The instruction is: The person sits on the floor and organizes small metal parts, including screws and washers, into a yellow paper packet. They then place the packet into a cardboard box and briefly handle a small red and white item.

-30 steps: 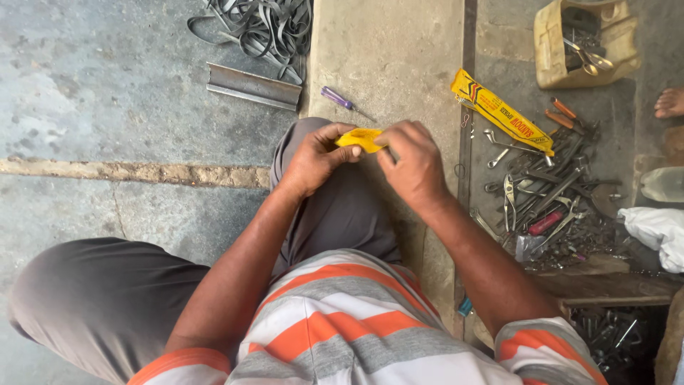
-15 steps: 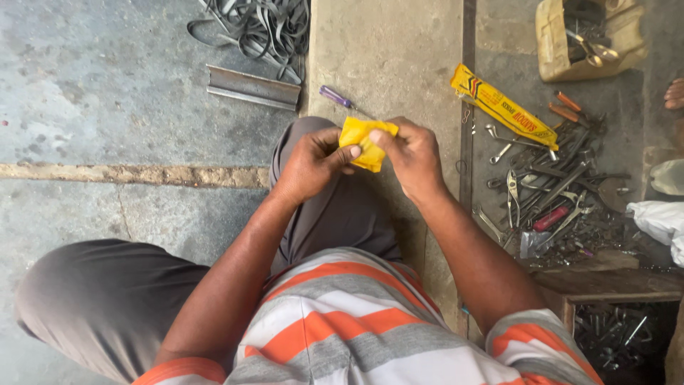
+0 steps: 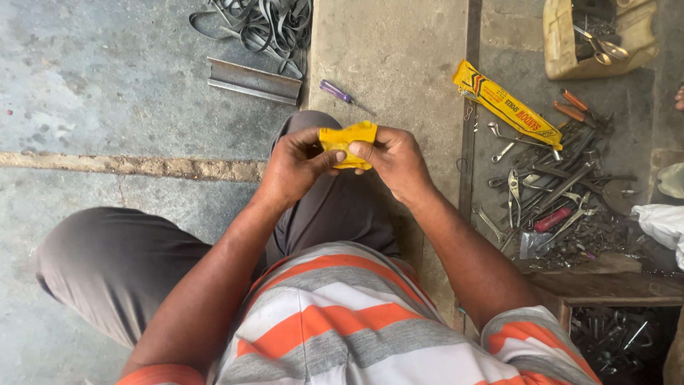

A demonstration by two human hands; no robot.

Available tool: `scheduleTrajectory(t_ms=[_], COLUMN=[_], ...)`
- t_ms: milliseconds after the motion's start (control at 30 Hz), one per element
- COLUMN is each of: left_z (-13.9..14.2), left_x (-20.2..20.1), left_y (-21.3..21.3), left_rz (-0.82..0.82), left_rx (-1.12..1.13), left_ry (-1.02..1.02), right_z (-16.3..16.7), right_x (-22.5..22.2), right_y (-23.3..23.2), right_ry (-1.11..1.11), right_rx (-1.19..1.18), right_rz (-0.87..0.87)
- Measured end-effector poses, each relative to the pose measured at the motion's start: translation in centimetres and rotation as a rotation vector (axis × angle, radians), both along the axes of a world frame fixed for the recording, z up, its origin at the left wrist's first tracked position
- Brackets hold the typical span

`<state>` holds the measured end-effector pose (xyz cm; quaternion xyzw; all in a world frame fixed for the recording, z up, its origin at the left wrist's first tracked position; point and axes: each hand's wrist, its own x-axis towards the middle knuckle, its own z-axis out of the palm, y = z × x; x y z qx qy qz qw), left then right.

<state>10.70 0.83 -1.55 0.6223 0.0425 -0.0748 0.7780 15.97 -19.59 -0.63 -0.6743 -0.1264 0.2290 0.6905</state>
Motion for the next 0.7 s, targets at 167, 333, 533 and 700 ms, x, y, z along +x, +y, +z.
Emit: scheduleTrajectory(t_ms=[167, 333, 533, 700], left_z=[0.3, 0.5, 1.3, 1.9], left_x=[-0.7, -0.8, -0.9, -2.2], left_y=[0.3, 0.2, 0.6, 0.6], left_rz=[-0.011, 0.018, -0.067, -0.1], left_rx=[-0.024, -0.025, -0.042, 0.154], left_ry=[0.054, 0.14, 0.249, -0.128], right_z=[0.0, 0.5, -0.3, -1.9], right_x=[-0.1, -0.6, -1.2, -1.2], right_y=[0.1, 0.1, -0.4, -0.2], right_ry=[0.013, 0.02, 0.103, 0.277], right_rx=[-0.02, 0.006, 0.037, 0.188], right_rz=[0.106, 0.099, 0.129, 0.019])
